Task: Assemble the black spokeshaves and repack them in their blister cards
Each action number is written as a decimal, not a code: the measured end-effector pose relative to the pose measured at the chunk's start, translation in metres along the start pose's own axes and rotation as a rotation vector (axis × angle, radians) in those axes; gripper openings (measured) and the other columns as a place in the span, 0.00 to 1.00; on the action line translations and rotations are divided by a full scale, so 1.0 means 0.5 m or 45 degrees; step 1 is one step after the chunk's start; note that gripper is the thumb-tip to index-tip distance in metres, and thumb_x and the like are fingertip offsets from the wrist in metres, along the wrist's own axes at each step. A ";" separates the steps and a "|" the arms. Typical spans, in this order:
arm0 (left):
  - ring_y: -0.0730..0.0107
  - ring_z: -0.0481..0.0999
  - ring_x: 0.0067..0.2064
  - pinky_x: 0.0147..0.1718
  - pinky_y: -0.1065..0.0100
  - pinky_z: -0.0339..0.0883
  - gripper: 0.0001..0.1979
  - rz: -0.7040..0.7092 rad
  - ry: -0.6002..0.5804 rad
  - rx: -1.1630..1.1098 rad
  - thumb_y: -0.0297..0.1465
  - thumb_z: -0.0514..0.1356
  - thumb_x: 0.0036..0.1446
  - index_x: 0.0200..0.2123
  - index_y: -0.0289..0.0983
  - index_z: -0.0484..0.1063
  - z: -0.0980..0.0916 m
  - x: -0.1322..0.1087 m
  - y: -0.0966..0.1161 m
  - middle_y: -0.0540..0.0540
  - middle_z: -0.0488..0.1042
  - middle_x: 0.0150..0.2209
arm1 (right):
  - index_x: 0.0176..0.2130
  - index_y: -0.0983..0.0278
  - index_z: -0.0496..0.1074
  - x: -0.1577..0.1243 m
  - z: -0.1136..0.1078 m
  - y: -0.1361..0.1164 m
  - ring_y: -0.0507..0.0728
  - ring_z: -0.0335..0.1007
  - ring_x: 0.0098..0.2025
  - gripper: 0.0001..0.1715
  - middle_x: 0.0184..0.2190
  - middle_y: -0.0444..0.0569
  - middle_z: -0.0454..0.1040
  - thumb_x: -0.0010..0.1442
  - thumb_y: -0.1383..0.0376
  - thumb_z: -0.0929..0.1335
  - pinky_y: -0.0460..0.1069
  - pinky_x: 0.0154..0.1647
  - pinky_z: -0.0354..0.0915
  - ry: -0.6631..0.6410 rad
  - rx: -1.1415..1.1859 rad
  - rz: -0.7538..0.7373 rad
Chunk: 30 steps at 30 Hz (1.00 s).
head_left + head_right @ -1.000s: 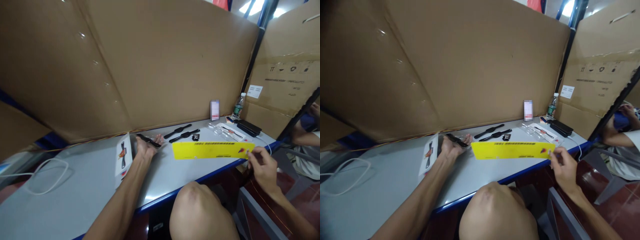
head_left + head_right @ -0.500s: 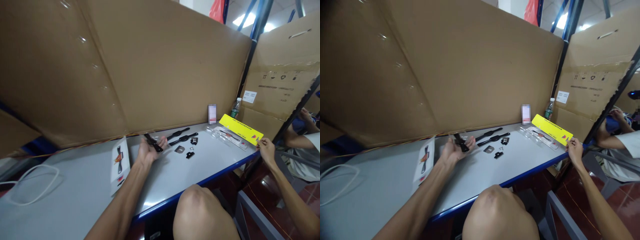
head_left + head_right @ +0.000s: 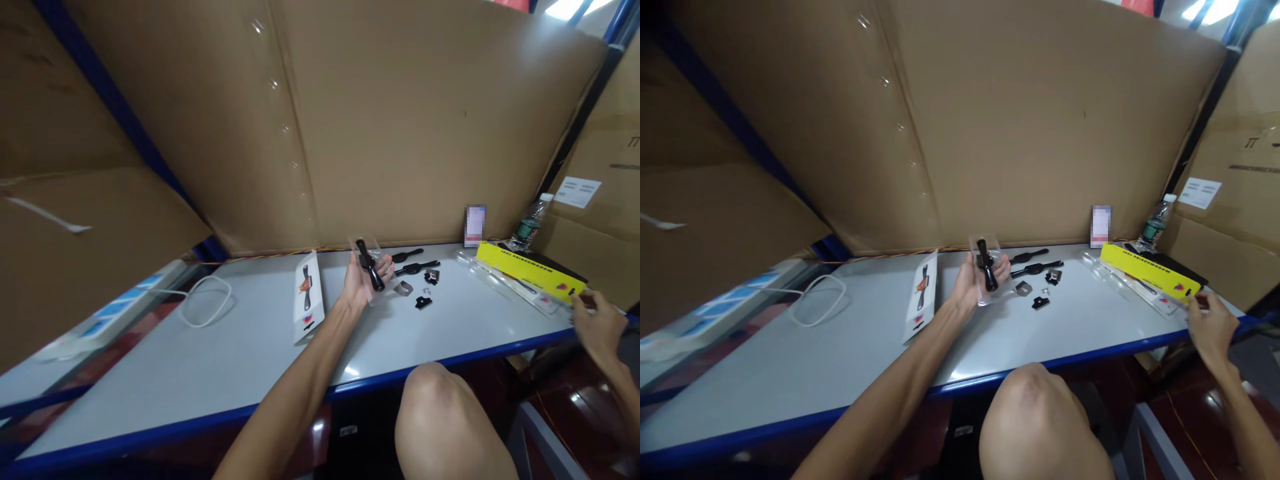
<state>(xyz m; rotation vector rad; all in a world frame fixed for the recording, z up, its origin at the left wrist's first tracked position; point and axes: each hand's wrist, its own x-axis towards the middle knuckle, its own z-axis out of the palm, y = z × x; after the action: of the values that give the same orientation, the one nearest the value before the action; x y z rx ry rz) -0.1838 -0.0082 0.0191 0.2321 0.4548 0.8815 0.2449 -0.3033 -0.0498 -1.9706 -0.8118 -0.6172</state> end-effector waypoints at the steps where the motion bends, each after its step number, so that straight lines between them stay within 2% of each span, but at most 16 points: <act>1: 0.54 0.81 0.41 0.38 0.52 0.80 0.30 -0.006 -0.003 0.002 0.54 0.41 0.69 0.36 0.37 0.69 0.000 -0.001 0.000 0.34 0.77 0.40 | 0.37 0.53 0.72 -0.005 -0.002 -0.003 0.75 0.77 0.45 0.11 0.37 0.60 0.78 0.61 0.54 0.63 0.65 0.41 0.67 0.014 -0.090 -0.132; 3: 0.54 0.81 0.41 0.38 0.52 0.80 0.31 -0.011 -0.010 0.004 0.54 0.40 0.70 0.36 0.36 0.70 0.002 -0.003 0.001 0.34 0.77 0.39 | 0.40 0.53 0.74 -0.013 -0.003 -0.008 0.76 0.75 0.49 0.14 0.39 0.59 0.77 0.63 0.57 0.60 0.66 0.42 0.66 0.003 -0.239 -0.335; 6: 0.54 0.81 0.41 0.38 0.53 0.80 0.31 -0.007 -0.021 0.010 0.53 0.39 0.70 0.36 0.37 0.69 0.003 -0.004 0.001 0.34 0.77 0.40 | 0.46 0.51 0.76 -0.014 -0.007 -0.031 0.76 0.75 0.43 0.19 0.35 0.57 0.74 0.58 0.61 0.62 0.65 0.34 0.64 -0.019 -0.331 -0.408; 9: 0.54 0.81 0.41 0.36 0.55 0.79 0.30 -0.008 -0.020 0.024 0.53 0.40 0.70 0.34 0.37 0.68 0.003 -0.003 0.001 0.33 0.77 0.40 | 0.51 0.49 0.75 -0.015 -0.018 -0.113 0.74 0.74 0.41 0.24 0.34 0.54 0.73 0.56 0.64 0.64 0.65 0.36 0.64 0.048 -0.235 -0.404; 10: 0.54 0.81 0.41 0.35 0.56 0.79 0.30 -0.013 -0.021 0.034 0.53 0.40 0.70 0.34 0.37 0.68 0.003 -0.002 0.001 0.33 0.77 0.40 | 0.50 0.50 0.75 -0.019 -0.021 -0.157 0.73 0.74 0.42 0.21 0.37 0.55 0.75 0.59 0.63 0.64 0.65 0.39 0.65 -0.019 -0.157 -0.422; 13: 0.55 0.81 0.42 0.34 0.58 0.78 0.27 -0.014 -0.049 0.103 0.52 0.42 0.70 0.35 0.38 0.68 0.001 0.002 -0.002 0.34 0.77 0.41 | 0.43 0.57 0.77 -0.046 -0.011 -0.321 0.66 0.76 0.41 0.13 0.41 0.53 0.79 0.62 0.59 0.65 0.60 0.39 0.69 -0.315 0.269 -0.372; 15: 0.56 0.81 0.42 0.35 0.57 0.78 0.26 0.032 -0.051 0.219 0.51 0.41 0.71 0.38 0.39 0.68 -0.001 0.005 -0.003 0.36 0.77 0.40 | 0.42 0.59 0.78 -0.069 0.022 -0.437 0.63 0.76 0.42 0.12 0.42 0.51 0.80 0.61 0.58 0.68 0.55 0.39 0.71 -0.597 0.605 -0.308; 17: 0.56 0.81 0.41 0.36 0.56 0.78 0.27 0.100 -0.028 0.362 0.51 0.38 0.71 0.42 0.40 0.68 -0.002 0.007 -0.004 0.38 0.77 0.39 | 0.41 0.60 0.79 -0.087 0.079 -0.542 0.61 0.76 0.40 0.12 0.41 0.51 0.81 0.60 0.59 0.69 0.51 0.32 0.71 -0.903 0.917 -0.230; 19: 0.56 0.81 0.39 0.36 0.55 0.77 0.28 0.160 -0.010 0.495 0.51 0.37 0.71 0.45 0.40 0.69 -0.004 0.008 -0.004 0.38 0.78 0.38 | 0.41 0.61 0.79 -0.099 0.149 -0.631 0.58 0.76 0.35 0.10 0.39 0.51 0.81 0.60 0.60 0.72 0.48 0.25 0.69 -1.140 1.148 -0.117; 21: 0.55 0.81 0.39 0.36 0.55 0.76 0.26 0.210 -0.017 0.608 0.50 0.41 0.71 0.48 0.38 0.70 -0.006 0.007 -0.003 0.38 0.78 0.38 | 0.38 0.63 0.77 -0.110 0.216 -0.701 0.55 0.74 0.29 0.07 0.35 0.49 0.80 0.61 0.61 0.72 0.46 0.22 0.67 -1.335 1.258 0.045; 22: 0.54 0.81 0.39 0.37 0.56 0.76 0.24 0.247 -0.025 0.669 0.49 0.46 0.71 0.49 0.37 0.71 -0.007 0.007 -0.003 0.38 0.79 0.39 | 0.35 0.63 0.75 -0.116 0.244 -0.729 0.53 0.72 0.25 0.09 0.30 0.48 0.78 0.63 0.59 0.72 0.46 0.21 0.65 -1.444 1.250 0.124; 23: 0.54 0.81 0.41 0.38 0.57 0.76 0.22 0.293 -0.032 0.729 0.48 0.51 0.69 0.50 0.36 0.72 -0.008 0.008 -0.004 0.38 0.79 0.41 | 0.32 0.64 0.74 -0.122 0.267 -0.751 0.53 0.70 0.23 0.14 0.25 0.47 0.76 0.65 0.57 0.71 0.46 0.21 0.65 -1.540 1.233 0.200; 26: 0.54 0.78 0.50 0.44 0.63 0.73 0.18 0.486 -0.036 0.905 0.37 0.64 0.63 0.54 0.39 0.73 -0.013 0.013 -0.010 0.41 0.79 0.48 | 0.30 0.63 0.72 -0.146 0.308 -0.783 0.52 0.67 0.22 0.25 0.19 0.43 0.70 0.67 0.46 0.68 0.47 0.24 0.65 -1.612 1.287 0.272; 28: 0.56 0.72 0.59 0.49 0.66 0.70 0.20 0.607 -0.019 0.992 0.28 0.65 0.60 0.56 0.41 0.73 -0.016 0.021 -0.017 0.43 0.77 0.54 | 0.31 0.63 0.71 -0.158 0.320 -0.779 0.52 0.66 0.23 0.28 0.19 0.42 0.70 0.67 0.42 0.66 0.47 0.26 0.65 -1.599 1.396 0.401; 30: 0.58 0.68 0.64 0.51 0.67 0.68 0.21 0.666 0.003 1.034 0.25 0.64 0.60 0.57 0.42 0.73 -0.017 0.027 -0.023 0.43 0.75 0.58 | 0.31 0.62 0.69 -0.166 0.330 -0.766 0.52 0.63 0.22 0.27 0.18 0.41 0.68 0.69 0.43 0.64 0.47 0.26 0.64 -1.560 1.487 0.643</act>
<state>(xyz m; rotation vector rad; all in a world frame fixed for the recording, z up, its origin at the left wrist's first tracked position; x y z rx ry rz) -0.1725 -0.0047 0.0034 1.1336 0.7589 1.1669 -0.0773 -0.0354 0.0228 -1.1346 -0.9348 1.2544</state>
